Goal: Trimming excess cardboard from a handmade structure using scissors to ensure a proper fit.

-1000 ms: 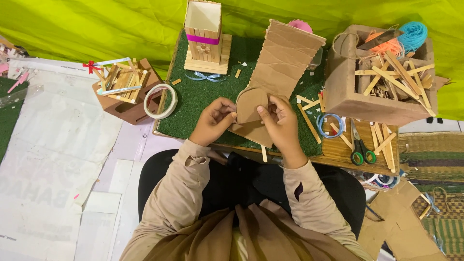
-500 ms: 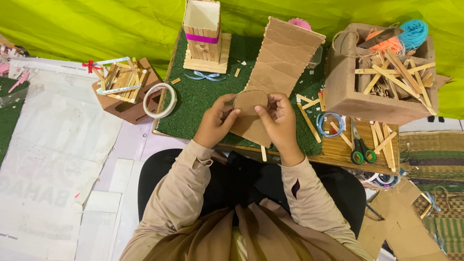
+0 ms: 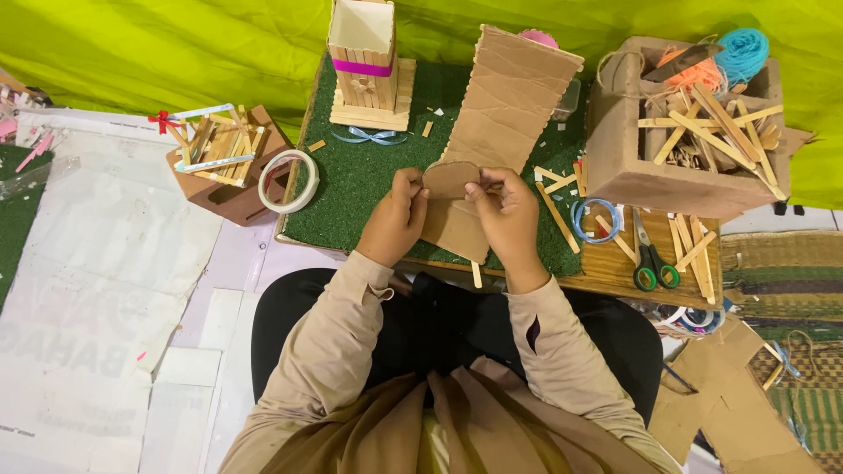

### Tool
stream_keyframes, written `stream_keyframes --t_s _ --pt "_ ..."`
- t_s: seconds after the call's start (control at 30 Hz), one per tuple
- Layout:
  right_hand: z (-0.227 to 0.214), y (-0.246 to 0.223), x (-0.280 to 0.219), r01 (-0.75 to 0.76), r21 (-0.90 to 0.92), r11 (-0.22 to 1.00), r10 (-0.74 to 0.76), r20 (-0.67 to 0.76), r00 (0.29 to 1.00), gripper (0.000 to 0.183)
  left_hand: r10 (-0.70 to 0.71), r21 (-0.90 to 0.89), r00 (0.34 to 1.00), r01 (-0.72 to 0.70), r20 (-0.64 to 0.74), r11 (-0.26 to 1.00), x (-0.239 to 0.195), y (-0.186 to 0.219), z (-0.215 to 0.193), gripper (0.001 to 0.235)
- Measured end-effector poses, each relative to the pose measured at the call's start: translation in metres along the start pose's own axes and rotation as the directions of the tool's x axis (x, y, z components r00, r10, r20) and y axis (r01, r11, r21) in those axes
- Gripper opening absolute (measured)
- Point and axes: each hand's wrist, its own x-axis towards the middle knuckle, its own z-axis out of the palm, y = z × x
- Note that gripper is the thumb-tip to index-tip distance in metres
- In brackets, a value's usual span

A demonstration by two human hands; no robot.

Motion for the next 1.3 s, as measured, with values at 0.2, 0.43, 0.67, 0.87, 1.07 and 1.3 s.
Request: stream_keyframes --t_s 0.2,0.43,0.67,0.87,1.07,1.3 --pt "-0.002 0.003 0.003 -0.047 -0.05 0.998 0.046 -0.021 0.999 0.016 0.137 0.053 0.977 -0.13 -0.166 0.99 0.004 -0.003 -0.003 0.009" --pt "-0.004 0.01 0.0 -0.069 0.02 0.997 0.07 -0.047 0.996 0.021 0.073 -0.048 0.963 -0.089 -0.26 0.995 -0.002 -0.013 0.006 0.008" --pt "-0.002 -0.002 -0.004 0.012 -0.003 1.0 -0.012 -0.073 0.997 0.032 0.167 -0.11 0.965 -0.192 -0.203 0.975 -0.003 -0.011 0.008 0.018" --pt "-0.008 -0.034 -0.014 0.185 -0.061 0.981 -0.186 -0.014 0.983 0.054 0.409 0.102 0.886 -0.396 -0.218 0.912 -0.007 -0.001 0.02 0.026" --pt "-0.045 -0.042 -0.013 0.252 -0.043 0.967 -0.23 0.281 0.932 0.091 0.475 0.124 0.853 -0.459 -0.217 0.88 0.001 0.026 0.036 0.031" --pt "-0.067 -0.028 -0.002 0.139 -0.109 0.984 -0.107 0.261 0.959 0.089 0.503 0.058 0.85 -0.501 -0.157 0.864 0.003 0.037 0.044 0.031"
